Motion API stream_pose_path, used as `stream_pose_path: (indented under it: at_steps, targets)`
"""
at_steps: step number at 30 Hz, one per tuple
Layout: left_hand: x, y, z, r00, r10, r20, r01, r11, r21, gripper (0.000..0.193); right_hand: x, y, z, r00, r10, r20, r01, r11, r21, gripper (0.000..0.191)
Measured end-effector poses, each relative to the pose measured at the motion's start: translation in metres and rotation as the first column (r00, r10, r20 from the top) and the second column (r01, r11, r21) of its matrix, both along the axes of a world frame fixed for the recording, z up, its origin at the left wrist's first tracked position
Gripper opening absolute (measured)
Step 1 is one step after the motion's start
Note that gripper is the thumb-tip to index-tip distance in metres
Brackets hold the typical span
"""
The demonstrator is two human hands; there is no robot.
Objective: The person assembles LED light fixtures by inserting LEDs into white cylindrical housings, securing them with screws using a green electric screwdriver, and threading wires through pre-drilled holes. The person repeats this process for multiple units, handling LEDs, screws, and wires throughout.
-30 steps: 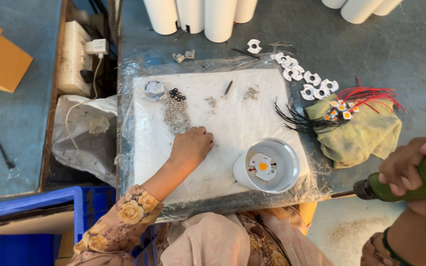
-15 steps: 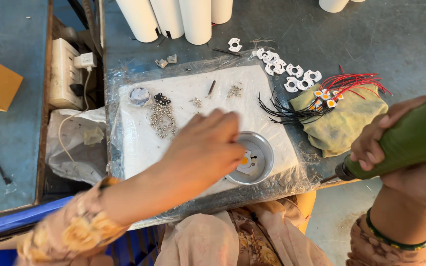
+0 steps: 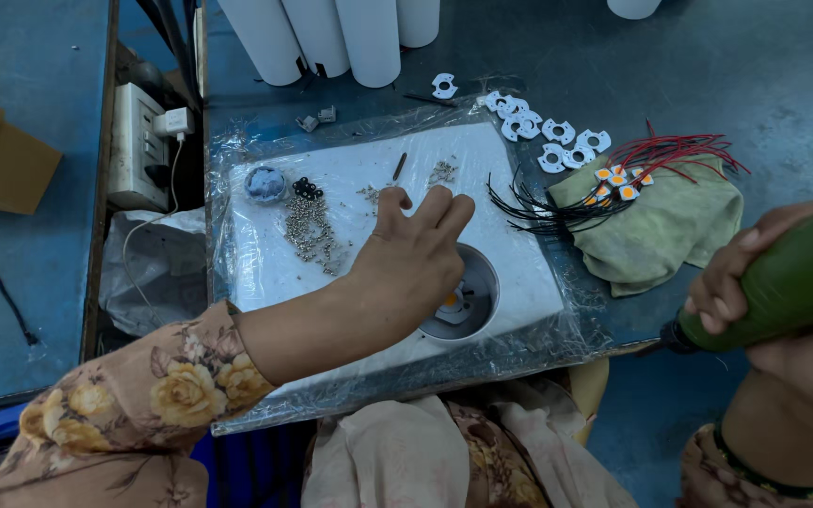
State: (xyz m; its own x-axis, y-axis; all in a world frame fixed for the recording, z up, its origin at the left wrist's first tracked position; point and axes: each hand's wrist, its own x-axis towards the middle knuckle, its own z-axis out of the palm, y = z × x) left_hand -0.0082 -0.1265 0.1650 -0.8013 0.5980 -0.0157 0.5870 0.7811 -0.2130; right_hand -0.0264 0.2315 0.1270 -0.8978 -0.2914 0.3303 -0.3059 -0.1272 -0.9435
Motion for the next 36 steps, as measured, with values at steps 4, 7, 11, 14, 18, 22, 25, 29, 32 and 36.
stream_pose_path:
  at_steps: [4,7,11,14,18,22,25,29,32,36]
  targets:
    - [0.002,0.001,0.003,1.0,0.002,-0.021,-0.001,0.999,0.032,0.01,0.006,-0.003,-0.003,1.0,0.017,-0.018,-0.018,0.999,-0.051,0.085]
    - [0.005,-0.011,0.011,1.0,-0.004,0.005,0.004,1.0,0.019,0.016,0.011,-0.004,-0.006,1.0,-0.022,0.01,0.022,0.997,-0.078,0.082]
    - [0.012,-0.054,0.027,0.982,-0.097,0.159,0.018,0.898,0.44,0.043,0.007,0.002,-0.012,0.999,0.006,0.04,0.0,0.991,-0.131,0.071]
    - [0.02,-0.081,0.03,0.953,-0.199,0.229,0.032,0.816,0.577,0.06,-0.008,0.014,-0.014,0.984,0.175,0.025,-0.166,0.964,-0.208,0.05]
    - [0.035,-0.078,0.011,0.976,-0.15,0.156,0.028,0.802,0.596,0.075,-0.027,0.02,-0.01,0.937,0.347,-0.032,-0.342,0.896,-0.283,0.043]
    - [0.037,-0.07,-0.006,0.984,-0.046,0.175,-0.042,0.882,0.469,0.068,-0.043,0.009,0.012,0.893,0.434,-0.124,-0.45,0.844,-0.292,0.036]
    - [0.035,-0.077,-0.009,0.995,-0.053,0.082,0.005,0.868,0.496,0.056,-0.055,-0.018,0.023,0.854,0.489,-0.177,-0.52,0.808,-0.276,0.031]
    - [0.037,-0.09,-0.011,0.992,-0.074,0.097,0.011,0.847,0.532,0.044,-0.064,-0.051,0.05,0.823,0.529,-0.207,-0.567,0.785,-0.25,0.025]
    - [0.039,-0.097,-0.014,0.991,-0.08,0.103,0.011,0.838,0.546,0.041,-0.074,-0.097,0.062,0.79,0.563,-0.242,-0.61,0.76,-0.223,0.02]
    - [0.04,-0.101,-0.014,0.984,-0.083,0.16,-0.02,0.834,0.552,0.036,-0.071,-0.161,0.081,0.842,0.48,-0.247,-0.533,0.812,-0.237,0.022]
